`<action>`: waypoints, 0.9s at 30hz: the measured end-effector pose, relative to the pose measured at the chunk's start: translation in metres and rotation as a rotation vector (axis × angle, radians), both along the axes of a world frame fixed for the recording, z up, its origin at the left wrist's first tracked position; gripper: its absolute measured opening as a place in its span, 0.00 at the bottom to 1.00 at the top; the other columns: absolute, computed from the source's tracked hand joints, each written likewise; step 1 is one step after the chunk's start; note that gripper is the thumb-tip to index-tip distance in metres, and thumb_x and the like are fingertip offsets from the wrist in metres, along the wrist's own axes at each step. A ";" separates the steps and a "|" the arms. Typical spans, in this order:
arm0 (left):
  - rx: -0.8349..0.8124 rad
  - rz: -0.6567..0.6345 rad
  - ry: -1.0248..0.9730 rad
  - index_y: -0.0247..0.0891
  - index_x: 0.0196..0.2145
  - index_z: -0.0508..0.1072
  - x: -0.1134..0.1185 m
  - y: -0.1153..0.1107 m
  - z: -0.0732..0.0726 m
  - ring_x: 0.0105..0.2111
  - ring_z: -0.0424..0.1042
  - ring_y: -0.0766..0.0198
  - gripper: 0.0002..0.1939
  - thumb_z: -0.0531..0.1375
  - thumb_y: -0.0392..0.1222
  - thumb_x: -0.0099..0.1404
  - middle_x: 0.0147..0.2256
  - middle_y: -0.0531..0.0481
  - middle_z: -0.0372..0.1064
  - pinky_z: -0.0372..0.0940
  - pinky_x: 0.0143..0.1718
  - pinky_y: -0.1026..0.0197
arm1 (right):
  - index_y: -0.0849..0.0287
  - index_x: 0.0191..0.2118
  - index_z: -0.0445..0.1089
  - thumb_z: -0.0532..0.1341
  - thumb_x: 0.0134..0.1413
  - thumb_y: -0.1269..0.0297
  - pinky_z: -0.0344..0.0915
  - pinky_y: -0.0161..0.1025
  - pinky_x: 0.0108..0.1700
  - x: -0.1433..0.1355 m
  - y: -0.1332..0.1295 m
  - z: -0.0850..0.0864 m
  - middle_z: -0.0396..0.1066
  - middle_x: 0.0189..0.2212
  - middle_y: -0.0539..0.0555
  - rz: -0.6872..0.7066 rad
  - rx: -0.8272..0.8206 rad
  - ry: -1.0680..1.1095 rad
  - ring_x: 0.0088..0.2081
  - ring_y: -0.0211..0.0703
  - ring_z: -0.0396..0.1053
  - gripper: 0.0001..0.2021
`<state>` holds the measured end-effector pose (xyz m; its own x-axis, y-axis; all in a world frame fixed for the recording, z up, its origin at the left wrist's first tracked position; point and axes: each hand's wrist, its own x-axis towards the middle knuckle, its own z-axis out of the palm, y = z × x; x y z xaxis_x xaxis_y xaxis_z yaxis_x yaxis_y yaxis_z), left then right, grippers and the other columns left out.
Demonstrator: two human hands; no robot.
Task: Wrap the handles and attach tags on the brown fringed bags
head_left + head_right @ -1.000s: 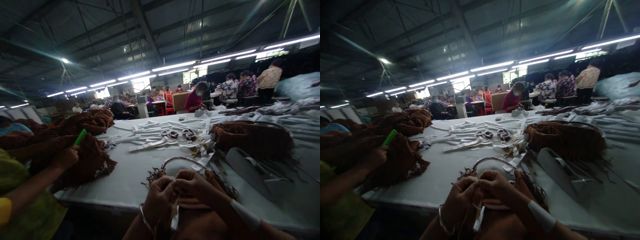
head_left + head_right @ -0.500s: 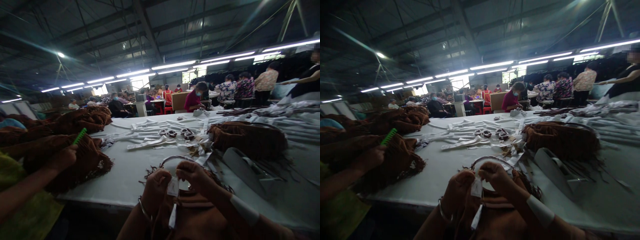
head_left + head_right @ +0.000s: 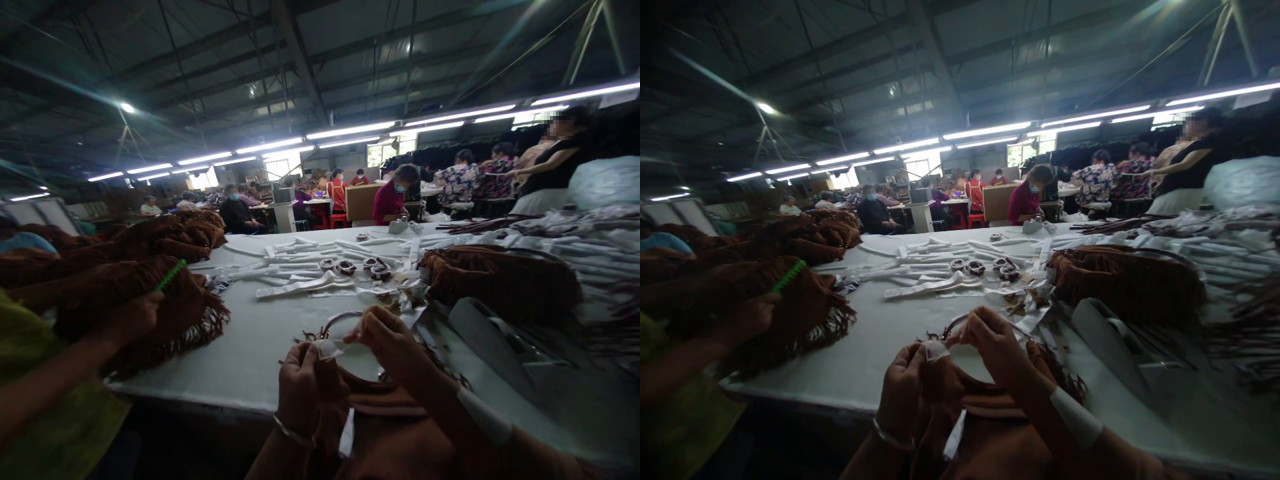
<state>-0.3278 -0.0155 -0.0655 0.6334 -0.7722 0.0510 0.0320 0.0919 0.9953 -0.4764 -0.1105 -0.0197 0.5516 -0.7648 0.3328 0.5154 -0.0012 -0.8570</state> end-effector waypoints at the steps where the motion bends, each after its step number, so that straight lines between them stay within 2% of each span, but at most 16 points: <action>1: -0.007 0.032 -0.075 0.38 0.35 0.70 0.000 0.001 0.001 0.29 0.72 0.59 0.16 0.60 0.55 0.64 0.29 0.49 0.73 0.68 0.32 0.58 | 0.58 0.26 0.65 0.65 0.56 0.49 0.69 0.41 0.39 0.001 0.001 0.001 0.66 0.21 0.47 0.004 0.016 -0.018 0.30 0.40 0.71 0.18; 4: -0.109 0.167 -0.557 0.39 0.34 0.71 0.003 0.004 0.001 0.33 0.72 0.59 0.10 0.57 0.47 0.68 0.31 0.48 0.73 0.67 0.38 0.58 | 0.56 0.27 0.62 0.67 0.53 0.50 0.67 0.38 0.34 0.002 0.002 0.007 0.58 0.16 0.42 -0.002 0.092 -0.103 0.22 0.35 0.64 0.18; 7: -0.259 0.223 -0.969 0.40 0.37 0.71 0.008 0.007 -0.008 0.35 0.72 0.60 0.07 0.53 0.37 0.70 0.34 0.45 0.72 0.67 0.40 0.59 | 0.55 0.27 0.60 0.68 0.53 0.52 0.66 0.37 0.31 0.001 0.005 0.014 0.53 0.15 0.40 0.009 0.138 -0.174 0.18 0.32 0.56 0.18; 10: -0.315 0.206 -1.199 0.40 0.41 0.71 0.013 0.009 -0.020 0.36 0.71 0.58 0.07 0.56 0.32 0.67 0.36 0.44 0.72 0.67 0.40 0.58 | 0.54 0.30 0.62 0.69 0.51 0.51 0.65 0.36 0.27 0.000 0.006 0.016 0.50 0.15 0.39 0.021 0.143 -0.165 0.18 0.32 0.53 0.17; 12: -0.315 0.095 -1.283 0.39 0.42 0.72 0.015 0.010 -0.022 0.38 0.71 0.56 0.08 0.60 0.33 0.64 0.36 0.43 0.72 0.67 0.42 0.55 | 0.55 0.31 0.62 0.69 0.51 0.50 0.59 0.33 0.22 0.001 0.005 0.015 0.49 0.15 0.39 0.027 0.160 -0.129 0.16 0.30 0.50 0.17; 14: -0.286 -0.095 -1.270 0.40 0.40 0.74 0.015 0.012 -0.017 0.40 0.70 0.54 0.08 0.63 0.35 0.61 0.36 0.44 0.72 0.67 0.45 0.51 | 0.56 0.33 0.64 0.68 0.51 0.51 0.49 0.30 0.18 0.002 0.003 0.012 0.50 0.15 0.39 0.025 0.179 -0.082 0.16 0.28 0.46 0.16; 16: -0.246 -0.250 -1.116 0.40 0.39 0.76 0.015 0.014 -0.008 0.42 0.70 0.53 0.06 0.63 0.38 0.62 0.38 0.44 0.72 0.67 0.48 0.50 | 0.56 0.40 0.66 0.67 0.52 0.51 0.42 0.29 0.18 0.003 0.002 0.008 0.52 0.15 0.39 0.043 0.200 -0.010 0.15 0.28 0.45 0.17; 19: -0.191 -0.322 -0.721 0.39 0.42 0.76 0.012 0.014 0.009 0.42 0.72 0.57 0.10 0.59 0.44 0.66 0.41 0.43 0.72 0.69 0.44 0.55 | 0.58 0.57 0.61 0.64 0.54 0.52 0.43 0.29 0.19 0.005 0.006 0.002 0.58 0.18 0.40 0.097 0.193 0.156 0.16 0.29 0.49 0.28; 22: -0.126 -0.415 -0.450 0.38 0.50 0.74 0.009 0.009 0.023 0.39 0.74 0.59 0.17 0.59 0.48 0.66 0.43 0.42 0.73 0.69 0.40 0.59 | 0.60 0.65 0.52 0.61 0.56 0.47 0.45 0.30 0.19 0.007 0.012 -0.002 0.59 0.18 0.41 0.138 0.121 0.307 0.17 0.30 0.50 0.36; 24: -0.111 -0.431 -0.449 0.38 0.47 0.77 0.008 0.004 0.028 0.37 0.74 0.60 0.15 0.62 0.46 0.64 0.40 0.44 0.75 0.68 0.40 0.60 | 0.60 0.65 0.52 0.58 0.57 0.42 0.46 0.30 0.19 0.008 0.015 -0.004 0.57 0.17 0.40 0.154 0.075 0.371 0.17 0.31 0.49 0.38; 26: -0.095 -0.379 -0.551 0.38 0.35 0.79 0.009 0.000 0.030 0.33 0.72 0.61 0.07 0.63 0.42 0.62 0.33 0.47 0.75 0.66 0.39 0.61 | 0.59 0.64 0.56 0.57 0.58 0.41 0.46 0.30 0.19 0.010 0.014 -0.007 0.55 0.17 0.40 0.158 0.045 0.407 0.17 0.31 0.49 0.35; 27: -0.079 -0.347 -0.598 0.38 0.30 0.79 0.010 -0.001 0.030 0.32 0.72 0.61 0.06 0.62 0.40 0.62 0.30 0.48 0.74 0.65 0.39 0.61 | 0.58 0.61 0.59 0.58 0.57 0.42 0.47 0.30 0.19 0.012 0.013 -0.009 0.56 0.17 0.40 0.163 0.031 0.419 0.17 0.31 0.49 0.33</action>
<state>-0.3178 -0.0169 -0.0358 0.1960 -0.9045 0.3788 -0.4791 0.2487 0.8418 -0.4644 -0.0979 -0.0286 0.7478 -0.6631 0.0333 0.1149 0.0799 -0.9902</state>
